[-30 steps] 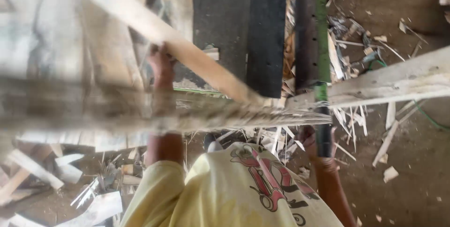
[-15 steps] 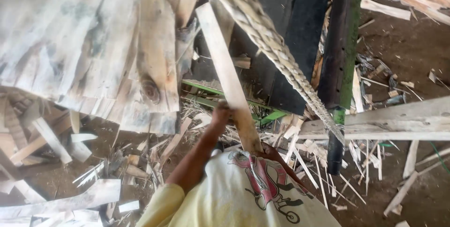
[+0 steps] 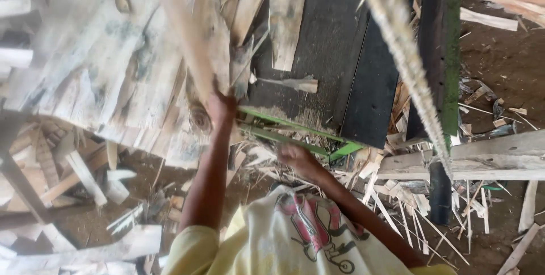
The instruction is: Cutting wood planks into thin strips using a lever-operated manual cutting machine.
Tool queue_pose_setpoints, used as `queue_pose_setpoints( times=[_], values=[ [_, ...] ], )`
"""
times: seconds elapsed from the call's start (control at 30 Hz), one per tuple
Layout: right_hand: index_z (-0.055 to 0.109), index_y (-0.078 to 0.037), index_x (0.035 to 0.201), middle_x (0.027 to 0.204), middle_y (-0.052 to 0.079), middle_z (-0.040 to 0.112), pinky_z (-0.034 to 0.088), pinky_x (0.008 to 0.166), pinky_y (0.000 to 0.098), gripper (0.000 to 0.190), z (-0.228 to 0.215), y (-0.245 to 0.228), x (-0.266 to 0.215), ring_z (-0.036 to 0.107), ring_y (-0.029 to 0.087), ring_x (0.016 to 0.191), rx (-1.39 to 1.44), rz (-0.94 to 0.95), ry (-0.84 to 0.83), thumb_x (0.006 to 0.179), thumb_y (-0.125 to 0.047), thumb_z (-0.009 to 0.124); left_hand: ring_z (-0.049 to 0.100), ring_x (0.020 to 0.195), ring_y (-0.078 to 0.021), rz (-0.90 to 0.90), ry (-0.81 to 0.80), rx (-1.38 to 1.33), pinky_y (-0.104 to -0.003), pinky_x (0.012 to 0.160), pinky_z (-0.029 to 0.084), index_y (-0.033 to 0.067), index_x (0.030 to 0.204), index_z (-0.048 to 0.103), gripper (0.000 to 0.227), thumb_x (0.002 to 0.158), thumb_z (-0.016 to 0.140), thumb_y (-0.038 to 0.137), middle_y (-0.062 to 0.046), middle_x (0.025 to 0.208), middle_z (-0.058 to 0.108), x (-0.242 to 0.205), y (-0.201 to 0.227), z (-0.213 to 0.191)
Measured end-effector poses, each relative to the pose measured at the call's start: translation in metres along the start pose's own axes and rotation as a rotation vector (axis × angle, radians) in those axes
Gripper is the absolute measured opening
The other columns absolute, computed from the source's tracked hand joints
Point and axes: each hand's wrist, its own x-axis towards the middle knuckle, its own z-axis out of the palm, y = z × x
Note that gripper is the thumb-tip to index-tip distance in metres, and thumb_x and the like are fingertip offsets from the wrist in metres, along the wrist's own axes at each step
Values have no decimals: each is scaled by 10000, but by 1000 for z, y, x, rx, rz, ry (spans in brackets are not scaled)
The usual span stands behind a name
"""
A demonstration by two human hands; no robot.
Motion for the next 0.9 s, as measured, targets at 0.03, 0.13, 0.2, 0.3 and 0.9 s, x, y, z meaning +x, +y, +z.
queue_pose_setpoints(
  times=[0.03,0.13,0.2,0.3,0.9],
  values=[
    [468,2,1501,1424,253,608,569,1037,435,674,-1,16,-7,649,302,1248,3,-5,13,952,-320,689,610,532,-187,10,-7,-6,-333,489,588,-29,1471,402,715,867,696,217,-270,1237,623,-9,9,15],
    [440,-46,1484,1471,207,562,598,971,412,705,-1,42,-30,682,296,1191,-58,156,-51,915,-346,728,679,871,-290,-259,-444,104,-458,761,583,109,1564,403,766,925,667,438,-189,1172,731,-28,16,76],
    [383,-111,1550,1432,188,622,602,888,401,755,2,27,-50,688,285,1133,70,373,23,892,-283,712,424,1441,-351,-278,-500,293,-602,1192,300,123,1458,499,707,913,722,515,-158,1436,593,-30,0,139],
    [210,-129,1599,1445,152,625,538,713,411,882,-5,42,-65,704,358,1021,339,474,176,876,-270,693,252,1539,-344,-306,-430,341,-564,1254,169,171,1512,457,789,850,689,532,-69,1624,442,-22,5,204],
    [547,-48,1458,1375,218,683,581,865,332,591,-70,160,-101,682,228,1033,422,436,288,945,-273,735,737,894,-296,-249,-272,-65,-477,892,628,96,1089,594,206,888,638,103,-153,1020,757,46,32,286]
  ],
)
